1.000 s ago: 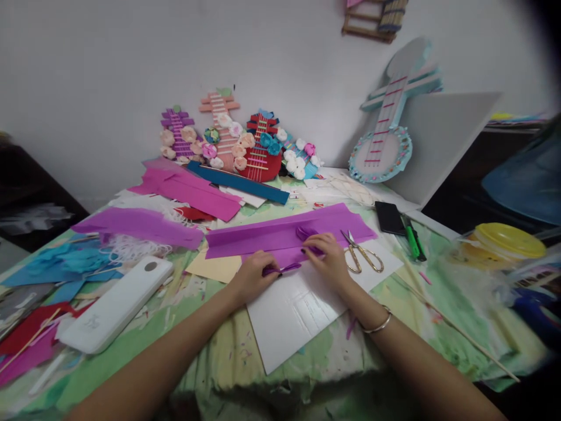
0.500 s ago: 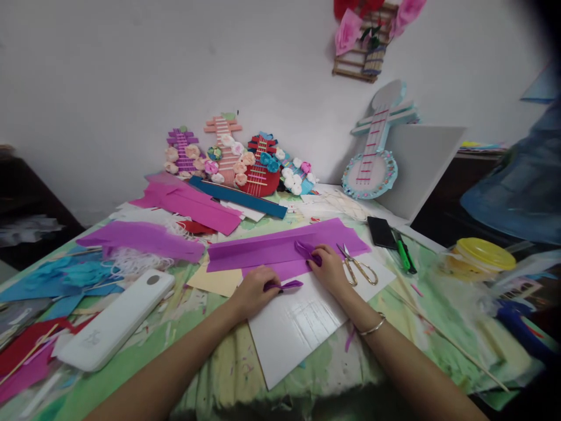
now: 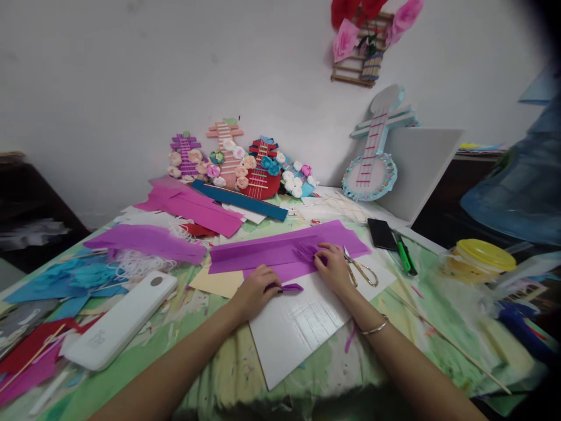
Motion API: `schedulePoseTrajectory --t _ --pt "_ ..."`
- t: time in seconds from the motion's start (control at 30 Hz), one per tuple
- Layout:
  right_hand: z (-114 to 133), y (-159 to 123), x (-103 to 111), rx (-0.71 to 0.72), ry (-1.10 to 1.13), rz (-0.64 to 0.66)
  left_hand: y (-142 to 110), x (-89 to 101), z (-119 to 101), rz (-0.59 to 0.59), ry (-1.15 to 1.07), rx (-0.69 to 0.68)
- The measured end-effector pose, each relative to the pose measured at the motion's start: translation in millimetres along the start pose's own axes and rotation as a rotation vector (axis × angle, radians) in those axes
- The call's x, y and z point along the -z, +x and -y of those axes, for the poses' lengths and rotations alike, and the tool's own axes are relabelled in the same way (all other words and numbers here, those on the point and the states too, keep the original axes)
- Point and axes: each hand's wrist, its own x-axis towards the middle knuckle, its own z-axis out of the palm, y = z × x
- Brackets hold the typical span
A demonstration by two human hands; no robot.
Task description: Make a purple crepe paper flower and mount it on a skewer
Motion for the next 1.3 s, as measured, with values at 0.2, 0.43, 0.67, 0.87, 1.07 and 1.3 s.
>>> schedulePoseTrajectory --t 0.2,0.43,0.67,0.87,1.07,1.3 --pt "3 -1 4 0.008 -0.036 -0.031 -1 -3.0 4 -0.005 0.002 -0.028" --pt "5 -2 8 0.012 -0.104 0.034 -1 -3.0 5 0.008 0.021 -0.027" --pt "3 -3 11 0.003 -0.117 0.123 -1 -3.4 4 0.005 0.008 -0.029" --pt "2 -1 10 0.007 -0.054 0.084 0 -2.2 4 -0.014 0.018 -0.050" --pt "21 -5 10 0.116 0.156 0.172 -3 -2.9 3 -0.165 0.045 -0.112" --pt "43 -16 6 0.217 0.398 0.450 -4 -4.4 5 -0.196 0.126 -0.121"
